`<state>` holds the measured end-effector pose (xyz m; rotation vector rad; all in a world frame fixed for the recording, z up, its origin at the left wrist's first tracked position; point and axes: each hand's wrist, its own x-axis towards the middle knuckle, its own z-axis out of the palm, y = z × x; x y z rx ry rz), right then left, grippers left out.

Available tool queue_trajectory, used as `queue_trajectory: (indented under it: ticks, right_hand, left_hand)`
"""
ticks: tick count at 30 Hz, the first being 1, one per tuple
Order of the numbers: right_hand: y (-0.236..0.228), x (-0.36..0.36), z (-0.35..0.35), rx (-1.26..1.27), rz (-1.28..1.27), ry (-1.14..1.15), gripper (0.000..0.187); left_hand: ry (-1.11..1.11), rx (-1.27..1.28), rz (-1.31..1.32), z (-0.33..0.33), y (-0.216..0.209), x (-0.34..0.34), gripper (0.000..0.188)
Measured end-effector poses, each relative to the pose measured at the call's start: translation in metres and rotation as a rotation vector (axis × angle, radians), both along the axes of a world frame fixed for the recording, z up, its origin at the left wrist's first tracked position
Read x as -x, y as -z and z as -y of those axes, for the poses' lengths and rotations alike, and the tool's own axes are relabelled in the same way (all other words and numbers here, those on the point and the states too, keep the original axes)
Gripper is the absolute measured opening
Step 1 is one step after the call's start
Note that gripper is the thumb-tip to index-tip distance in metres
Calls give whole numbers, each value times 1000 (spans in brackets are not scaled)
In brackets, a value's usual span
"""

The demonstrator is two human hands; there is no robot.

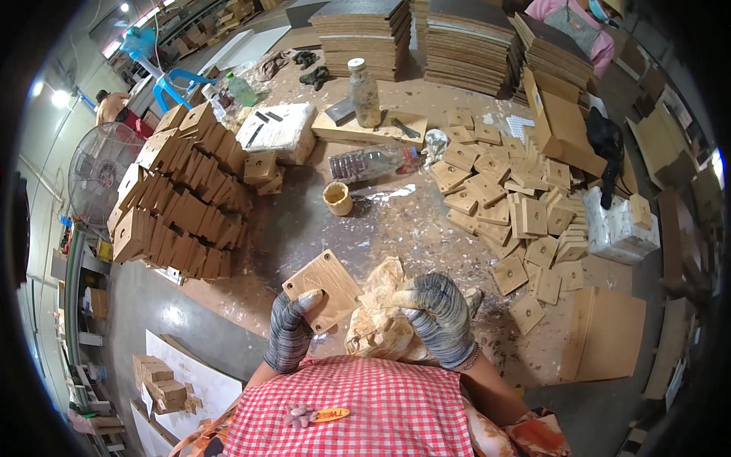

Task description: The person applies glue from a small container to the surface of a square wooden block and then attaches a small wooden triangular piece to it by hand.

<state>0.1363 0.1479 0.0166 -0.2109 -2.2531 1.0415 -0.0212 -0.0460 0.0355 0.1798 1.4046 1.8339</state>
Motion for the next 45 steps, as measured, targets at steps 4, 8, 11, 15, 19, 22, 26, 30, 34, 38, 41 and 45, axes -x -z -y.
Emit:
queue_trajectory:
  ticks: [4,8,11,15,19,22,26,30,34,38,41,45]
  right_hand:
    - [10,-2,5,-11,-68,0,15]
    - [12,-4,6,-92,-106,10,15]
    - [6,-4,5,-94,-105,9,16]
    - [13,-8,6,-67,-132,79,19]
    - [7,-7,8,-95,-125,52,20]
    - [7,-6,9,-75,-118,33,21]
    - [4,-7,3,-157,-128,103,12]
    - [4,-8,5,-154,-86,61,18]
    - [12,-10,5,-91,-98,19,17]
    - [10,-14,8,-29,-81,40,19]
    - [7,-11,8,-90,-71,81,15]
    - [6,-13,5,-187,-29,63,14]
  left_hand:
    - [71,-22,48,-2,-2,-1,38]
    - [32,-55,110,-3,0,-2,37]
    - [4,-64,88,-1,4,-1,37]
    - [53,-50,81,0,4,3,37]
    - [42,-51,88,0,2,3,37]
    - [31,-60,101,-1,1,2,38]
    - [15,-70,101,1,1,2,39]
    - [15,-54,91,0,-6,1,39]
    - [-6,-56,80,-1,-3,0,40]
    - [-7,-31,17,0,0,1,43]
    - [-65,-21,-24,-6,-3,-3,46]
    - [-66,-15,-30,-5,-1,-1,46]
